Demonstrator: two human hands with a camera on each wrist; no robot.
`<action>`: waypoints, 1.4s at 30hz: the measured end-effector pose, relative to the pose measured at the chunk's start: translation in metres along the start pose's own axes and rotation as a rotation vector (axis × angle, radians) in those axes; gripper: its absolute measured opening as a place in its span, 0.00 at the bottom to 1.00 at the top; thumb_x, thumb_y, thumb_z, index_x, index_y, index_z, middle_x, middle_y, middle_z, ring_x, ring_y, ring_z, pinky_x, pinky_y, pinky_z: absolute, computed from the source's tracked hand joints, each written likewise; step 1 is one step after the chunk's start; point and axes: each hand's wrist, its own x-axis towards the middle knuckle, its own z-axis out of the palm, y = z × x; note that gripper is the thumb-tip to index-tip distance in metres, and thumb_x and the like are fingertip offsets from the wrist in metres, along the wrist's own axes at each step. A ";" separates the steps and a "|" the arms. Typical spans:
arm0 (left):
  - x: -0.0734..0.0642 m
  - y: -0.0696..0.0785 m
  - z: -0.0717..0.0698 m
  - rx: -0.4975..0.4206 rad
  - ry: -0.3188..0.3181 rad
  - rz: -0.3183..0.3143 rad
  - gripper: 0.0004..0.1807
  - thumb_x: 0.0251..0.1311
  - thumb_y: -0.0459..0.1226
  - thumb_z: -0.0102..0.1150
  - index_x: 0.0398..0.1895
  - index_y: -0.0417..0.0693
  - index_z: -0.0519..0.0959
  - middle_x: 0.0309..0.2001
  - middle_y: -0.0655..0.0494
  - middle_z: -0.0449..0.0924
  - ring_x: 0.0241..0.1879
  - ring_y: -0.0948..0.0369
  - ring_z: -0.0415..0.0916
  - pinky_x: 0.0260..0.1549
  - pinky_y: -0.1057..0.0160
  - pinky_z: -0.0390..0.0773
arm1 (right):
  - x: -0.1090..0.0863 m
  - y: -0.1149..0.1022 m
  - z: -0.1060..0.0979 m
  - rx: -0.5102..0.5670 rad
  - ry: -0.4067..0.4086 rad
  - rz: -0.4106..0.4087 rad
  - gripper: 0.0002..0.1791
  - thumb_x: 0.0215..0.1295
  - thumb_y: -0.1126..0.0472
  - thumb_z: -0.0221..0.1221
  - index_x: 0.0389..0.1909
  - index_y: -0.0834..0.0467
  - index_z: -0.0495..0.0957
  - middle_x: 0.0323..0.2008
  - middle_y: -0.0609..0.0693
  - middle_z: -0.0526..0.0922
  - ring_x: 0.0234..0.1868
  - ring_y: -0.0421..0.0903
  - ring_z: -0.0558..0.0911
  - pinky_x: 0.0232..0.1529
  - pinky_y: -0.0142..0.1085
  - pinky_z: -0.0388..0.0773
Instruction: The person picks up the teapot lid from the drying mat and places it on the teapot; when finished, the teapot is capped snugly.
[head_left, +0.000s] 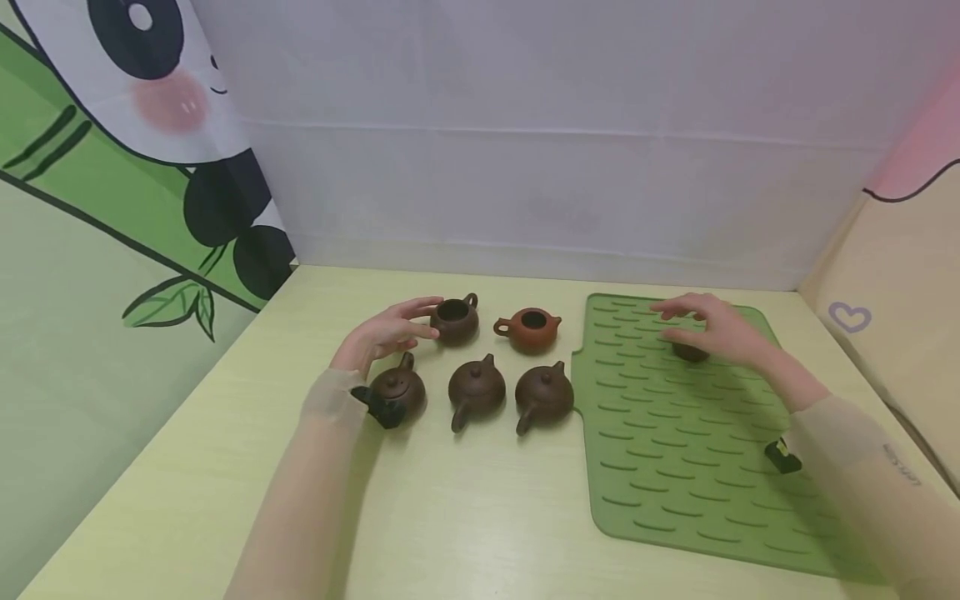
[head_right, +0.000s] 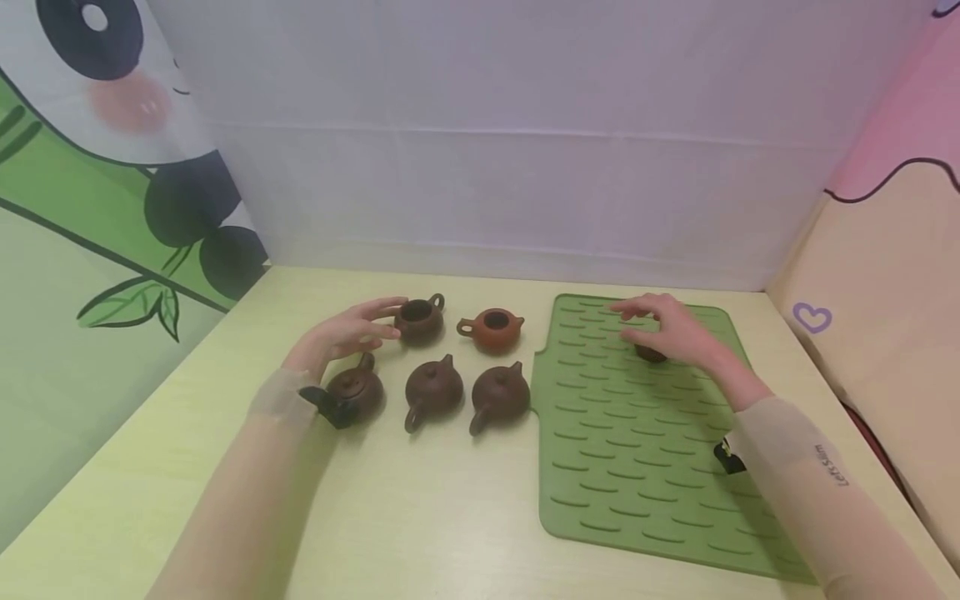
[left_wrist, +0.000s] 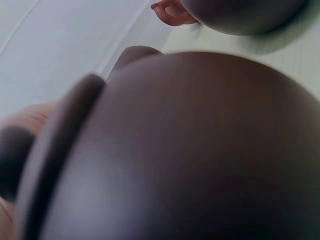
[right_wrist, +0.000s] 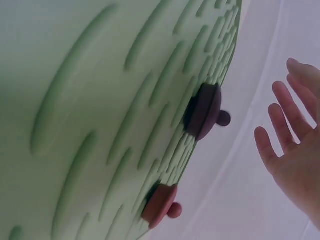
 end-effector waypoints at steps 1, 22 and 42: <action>-0.001 0.001 0.000 -0.003 0.001 -0.001 0.40 0.65 0.33 0.59 0.78 0.62 0.55 0.80 0.54 0.47 0.52 0.64 0.70 0.39 0.67 0.67 | -0.001 0.002 -0.001 -0.005 0.000 0.003 0.25 0.66 0.62 0.63 0.63 0.58 0.74 0.56 0.59 0.81 0.55 0.59 0.77 0.58 0.62 0.70; -0.010 0.012 0.006 -0.017 -0.014 -0.003 0.41 0.66 0.31 0.57 0.79 0.57 0.52 0.80 0.51 0.45 0.56 0.59 0.67 0.46 0.63 0.66 | -0.014 0.041 -0.011 -0.138 -0.064 0.057 0.20 0.64 0.65 0.63 0.58 0.63 0.79 0.43 0.59 0.86 0.50 0.64 0.81 0.52 0.62 0.74; 0.001 -0.001 0.002 -0.036 -0.020 0.007 0.42 0.66 0.32 0.58 0.79 0.58 0.51 0.81 0.51 0.43 0.76 0.47 0.53 0.73 0.45 0.53 | -0.012 0.044 -0.013 -0.151 -0.108 0.100 0.11 0.65 0.65 0.61 0.47 0.60 0.84 0.42 0.54 0.88 0.44 0.51 0.82 0.48 0.55 0.76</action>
